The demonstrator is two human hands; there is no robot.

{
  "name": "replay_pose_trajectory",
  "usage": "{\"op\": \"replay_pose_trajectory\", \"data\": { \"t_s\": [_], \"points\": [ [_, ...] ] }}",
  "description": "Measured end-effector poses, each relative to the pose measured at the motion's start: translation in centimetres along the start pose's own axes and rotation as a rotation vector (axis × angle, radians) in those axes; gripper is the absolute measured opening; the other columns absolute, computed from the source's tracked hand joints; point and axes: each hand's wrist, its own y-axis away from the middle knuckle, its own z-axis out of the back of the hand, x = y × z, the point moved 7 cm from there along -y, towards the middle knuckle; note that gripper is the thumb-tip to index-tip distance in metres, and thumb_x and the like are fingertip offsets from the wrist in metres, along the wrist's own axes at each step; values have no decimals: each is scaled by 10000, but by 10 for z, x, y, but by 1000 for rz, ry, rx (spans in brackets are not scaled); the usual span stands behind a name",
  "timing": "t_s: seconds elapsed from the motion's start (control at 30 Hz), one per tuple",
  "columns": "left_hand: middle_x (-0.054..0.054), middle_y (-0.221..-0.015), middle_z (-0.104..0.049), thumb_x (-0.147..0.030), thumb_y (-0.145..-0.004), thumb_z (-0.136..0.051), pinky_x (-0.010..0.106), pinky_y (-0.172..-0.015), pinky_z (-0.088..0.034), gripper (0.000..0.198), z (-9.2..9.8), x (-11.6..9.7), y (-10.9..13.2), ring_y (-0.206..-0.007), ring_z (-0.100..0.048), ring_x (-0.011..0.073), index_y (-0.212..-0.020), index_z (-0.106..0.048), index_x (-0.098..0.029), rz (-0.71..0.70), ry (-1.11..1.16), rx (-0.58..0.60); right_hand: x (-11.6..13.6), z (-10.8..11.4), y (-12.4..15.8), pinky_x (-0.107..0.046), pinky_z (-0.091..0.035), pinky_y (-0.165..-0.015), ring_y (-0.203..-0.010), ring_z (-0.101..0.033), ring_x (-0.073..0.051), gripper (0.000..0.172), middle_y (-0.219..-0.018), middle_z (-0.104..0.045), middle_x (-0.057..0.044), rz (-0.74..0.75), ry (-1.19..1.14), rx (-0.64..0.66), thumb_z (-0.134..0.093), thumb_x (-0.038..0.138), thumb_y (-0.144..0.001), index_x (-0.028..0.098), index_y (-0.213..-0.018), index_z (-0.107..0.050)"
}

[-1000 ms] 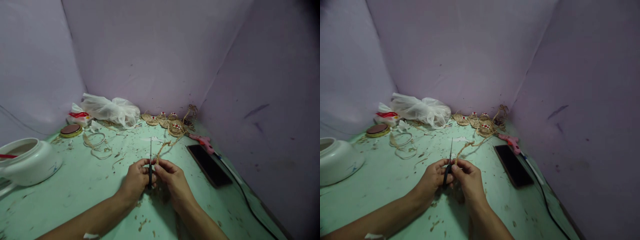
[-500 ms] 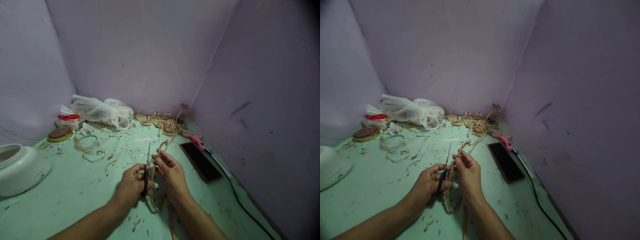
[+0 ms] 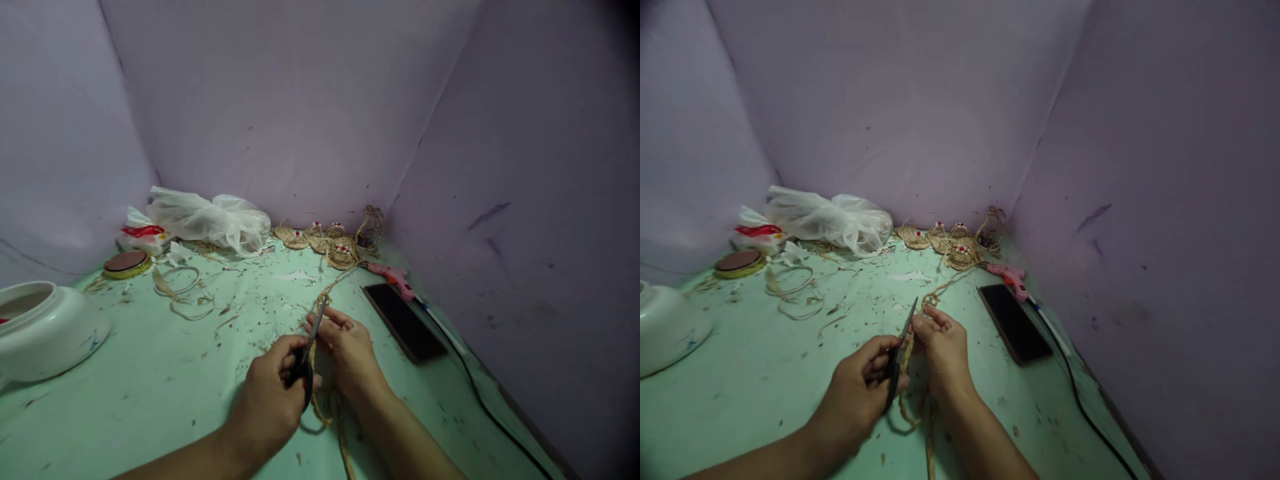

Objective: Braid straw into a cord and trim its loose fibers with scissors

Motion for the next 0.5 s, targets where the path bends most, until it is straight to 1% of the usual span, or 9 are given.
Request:
{"op": "replay_pose_trajectory", "data": {
  "t_s": [0.03,0.1,0.17,0.23,0.27,0.3,0.4,0.47,0.5],
  "points": [
    [28,-837,-642,-192,-644,-611,224,-685,-459,312,1,-2,-1,-771,-594,149,-945,-533,-202,-7,20,-2,-1,-1,0,-257,-476,-535,-552,-600,-142,441,-650,-661,-41,-9,-8,15,-766,160,-440,127,-835,-573],
    [11,-753,-637,-208,-627,-629,210,-621,-454,330,10,-8,-8,-681,-585,131,-939,-524,-190,-8,64,-46,0,-5,1,-268,-485,-559,-569,-606,-143,428,-691,-668,-53,-13,-19,59,-770,161,-445,126,-832,-592],
    [-18,-628,-605,-232,-597,-654,196,-518,-423,364,24,-14,-19,-548,-544,108,-926,-510,-172,7,103,-138,2,-10,4,-277,-493,-588,-588,-607,-138,415,-739,-669,-59,-1,-18,123,-769,170,-465,129,-846,-609],
    [-37,-552,-569,-274,-583,-666,190,-445,-380,407,38,-19,-32,-464,-498,95,-934,-499,-154,22,139,-205,3,-18,9,-281,-497,-598,-594,-600,-129,404,-799,-664,-55,18,12,204,-764,180,-487,138,-864,-625],
    [-38,-539,-563,-285,-565,-678,185,-421,-358,435,42,-20,-38,-441,-483,90,-935,-496,-146,43,161,-194,3,-22,13,-279,-498,-591,-590,-596,-124,396,-814,-659,-48,17,38,255,-761,184,-497,144,-870,-633],
    [-33,-541,-565,-294,-558,-684,179,-406,-336,454,43,-21,-43,-431,-476,85,-941,-495,-140,69,190,-151,1,-27,17,-277,-498,-580,-584,-593,-123,384,-815,-653,-41,3,67,311,-756,187,-507,148,-871,-640],
    [-28,-557,-558,-320,-578,-683,167,-406,-305,451,38,-22,-51,-424,-462,64,-947,-506,-130,120,329,43,-10,-38,28,-257,-488,-532,-551,-583,-119,296,-708,-625,-17,-71,120,450,-746,197,-531,137,-809,-662],
    [-33,-561,-539,-302,-588,-684,169,-424,-313,431,36,-25,-52,-426,-453,54,-945,-516,-127,115,384,131,-17,-40,30,-237,-471,-498,-529,-579,-119,237,-624,-601,-6,-118,122,475,-754,204,-524,121,-722,-656],
    [-36,-562,-533,-278,-582,-688,170,-428,-315,426,37,-27,-52,-427,-448,51,-943,-520,-126,100,391,143,-19,-39,30,-229,-464,-490,-522,-579,-118,230,-601,-595,-4,-140,121,467,-761,207,-516,117,-694,-648]
  ]
}}
